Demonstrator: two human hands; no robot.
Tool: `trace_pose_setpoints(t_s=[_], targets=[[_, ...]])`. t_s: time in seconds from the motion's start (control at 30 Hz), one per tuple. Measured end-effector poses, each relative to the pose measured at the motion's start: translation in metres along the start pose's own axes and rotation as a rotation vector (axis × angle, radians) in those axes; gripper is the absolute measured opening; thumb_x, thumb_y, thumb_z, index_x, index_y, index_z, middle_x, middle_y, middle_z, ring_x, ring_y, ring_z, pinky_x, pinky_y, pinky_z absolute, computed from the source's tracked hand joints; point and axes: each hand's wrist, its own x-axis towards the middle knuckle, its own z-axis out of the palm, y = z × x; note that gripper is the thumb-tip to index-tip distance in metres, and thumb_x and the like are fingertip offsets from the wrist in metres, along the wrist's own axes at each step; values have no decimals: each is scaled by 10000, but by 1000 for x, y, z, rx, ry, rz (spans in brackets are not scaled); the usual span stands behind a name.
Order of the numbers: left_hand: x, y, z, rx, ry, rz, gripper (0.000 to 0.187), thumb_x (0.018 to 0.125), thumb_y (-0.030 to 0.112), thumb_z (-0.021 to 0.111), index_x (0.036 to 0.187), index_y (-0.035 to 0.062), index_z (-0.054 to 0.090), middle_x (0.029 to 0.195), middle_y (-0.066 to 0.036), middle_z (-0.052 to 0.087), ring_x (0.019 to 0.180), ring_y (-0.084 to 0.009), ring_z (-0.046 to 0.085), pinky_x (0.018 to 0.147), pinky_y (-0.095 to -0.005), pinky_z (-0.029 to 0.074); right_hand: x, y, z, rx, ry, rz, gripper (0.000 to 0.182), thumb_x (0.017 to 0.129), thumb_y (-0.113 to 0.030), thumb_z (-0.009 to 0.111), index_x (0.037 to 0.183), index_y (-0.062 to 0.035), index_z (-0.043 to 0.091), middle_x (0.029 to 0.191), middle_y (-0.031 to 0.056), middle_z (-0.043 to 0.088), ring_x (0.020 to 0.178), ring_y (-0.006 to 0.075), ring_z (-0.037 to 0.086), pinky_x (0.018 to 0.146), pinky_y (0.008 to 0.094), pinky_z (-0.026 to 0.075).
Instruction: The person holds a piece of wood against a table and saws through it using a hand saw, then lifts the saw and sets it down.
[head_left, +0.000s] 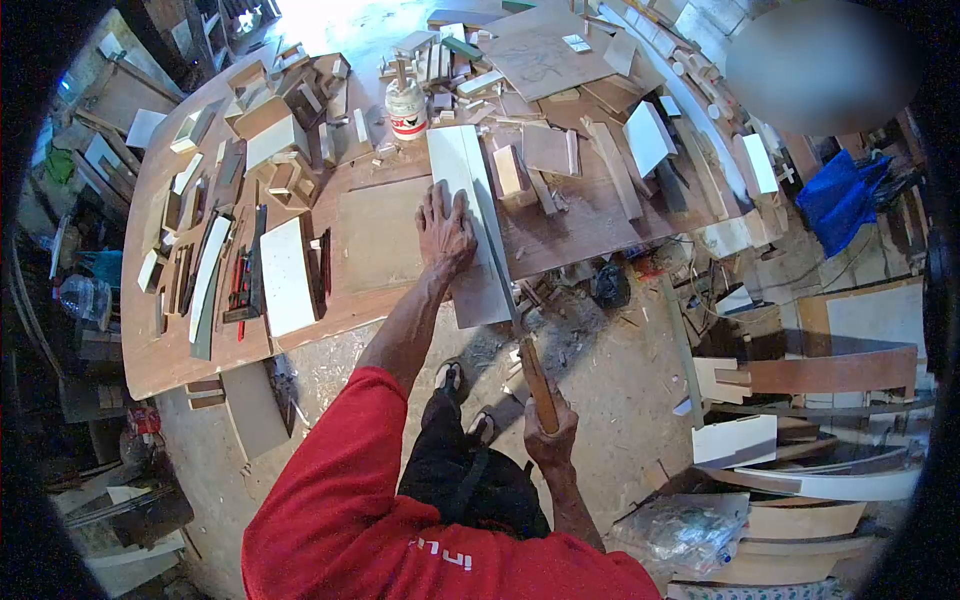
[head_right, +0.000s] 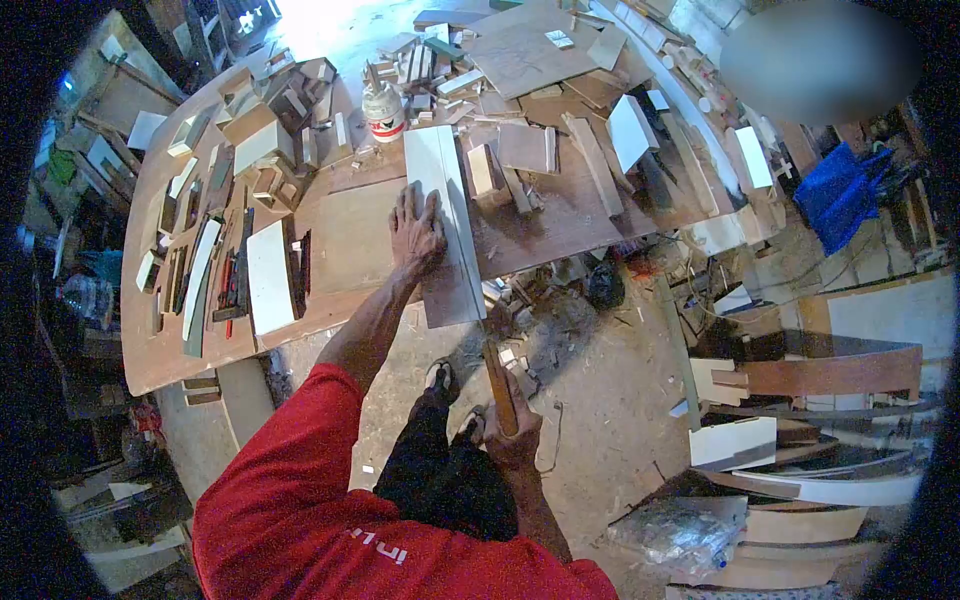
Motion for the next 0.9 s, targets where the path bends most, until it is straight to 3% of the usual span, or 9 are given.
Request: trace_pose_setpoints(t_s=[0.1,0.17,0.4,0.47,0.63,0.9], targets=[[0,-3,3,26,15,24,505,918,311,444,1404,176,423,1523,-211,220,1420,-376,176,1135,-524,144,4,6,-1,56,-4,22,450,831,-56,598,1266,43,538,962,194,671,848,236,669,732,316,514],[0,-2,3,18,21,22,497,918,310,446,1396,172,432,1524,-211,219,1420,-372,180,1134,-526,150,6,10,1,14,56,-154,529,827,-82,585,1348,-45,499,821,158,680,640,174,653,603,315,508],[-11,-7,-2,7,-28,120,491,919,305,448,1389,162,443,1528,-181,238,1418,-374,201,1131,-541,168,-3,6,-4,-39,57,-162,546,815,-83,597,1352,-66,501,816,177,675,641,188,662,599,323,508],[-11,-8,-1,-26,-14,121,493,918,302,448,1392,166,441,1528,-172,243,1415,-377,208,1131,-545,167,-3,-7,-9,46,-22,10,452,843,-61,591,1281,32,532,979,171,674,845,215,666,756,304,511],[-2,-8,0,-92,4,106,510,915,292,446,1403,147,429,1531,-165,240,1415,-379,208,1137,-538,170,6,-3,-9,80,-31,19,451,848,-62,585,1286,31,528,989,162,673,857,214,664,763,304,511],[1,-10,14,51,-33,70,543,916,241,416,1439,106,357,1542,-126,231,1436,-332,168,1159,-497,137,8,-5,-6,65,-42,2,441,855,-68,575,1282,32,527,1091,187,645,902,238,658,778,331,513]])
